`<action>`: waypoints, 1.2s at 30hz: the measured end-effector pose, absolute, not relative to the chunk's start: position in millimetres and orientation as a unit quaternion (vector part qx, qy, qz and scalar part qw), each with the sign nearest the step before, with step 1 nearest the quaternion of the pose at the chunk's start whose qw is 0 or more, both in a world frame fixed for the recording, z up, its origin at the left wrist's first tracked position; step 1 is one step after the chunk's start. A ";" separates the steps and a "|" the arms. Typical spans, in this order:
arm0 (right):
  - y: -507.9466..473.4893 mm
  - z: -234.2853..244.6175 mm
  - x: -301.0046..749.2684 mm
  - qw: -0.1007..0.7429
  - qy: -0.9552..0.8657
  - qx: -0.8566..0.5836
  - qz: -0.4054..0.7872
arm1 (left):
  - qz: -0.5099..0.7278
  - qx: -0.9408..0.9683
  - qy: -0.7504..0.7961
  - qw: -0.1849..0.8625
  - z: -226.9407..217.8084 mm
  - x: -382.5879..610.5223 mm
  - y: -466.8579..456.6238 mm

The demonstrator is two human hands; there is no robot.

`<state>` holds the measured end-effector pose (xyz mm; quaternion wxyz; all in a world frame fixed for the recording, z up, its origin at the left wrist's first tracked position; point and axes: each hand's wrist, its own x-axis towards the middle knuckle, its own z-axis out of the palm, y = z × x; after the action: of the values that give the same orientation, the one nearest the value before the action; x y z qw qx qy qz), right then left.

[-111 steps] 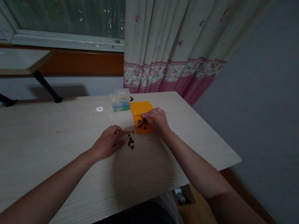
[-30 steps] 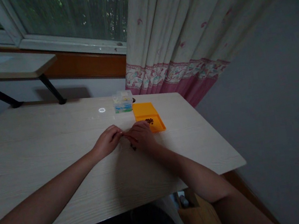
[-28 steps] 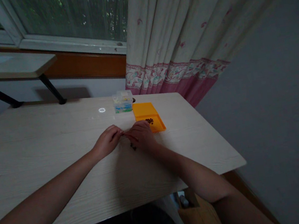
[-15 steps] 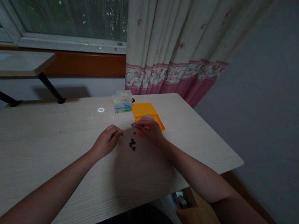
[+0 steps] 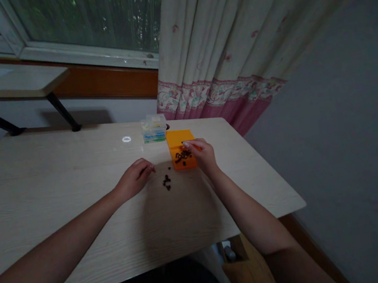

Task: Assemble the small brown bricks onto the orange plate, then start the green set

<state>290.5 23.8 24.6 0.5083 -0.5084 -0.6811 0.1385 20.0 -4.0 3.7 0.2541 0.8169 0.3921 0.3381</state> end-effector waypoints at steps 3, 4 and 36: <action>26.8 21.5 295.2 0.521 -0.670 -0.509 0.141 | 0.335 0.818 0.391 0.256 3.3 20.0 -4.0; 27.8 20.6 296.6 0.526 -0.666 -0.509 0.143 | 0.332 0.818 0.392 0.257 2.9 19.8 -3.8; 42.0 4.9 310.4 0.217 -0.729 -0.649 0.013 | 0.316 0.831 0.382 0.252 -1.7 18.7 -1.7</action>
<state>310.4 42.0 4.9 0.2168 -0.6488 -0.7293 0.0133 18.7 -1.7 -1.7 0.2524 0.8313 0.3817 0.3155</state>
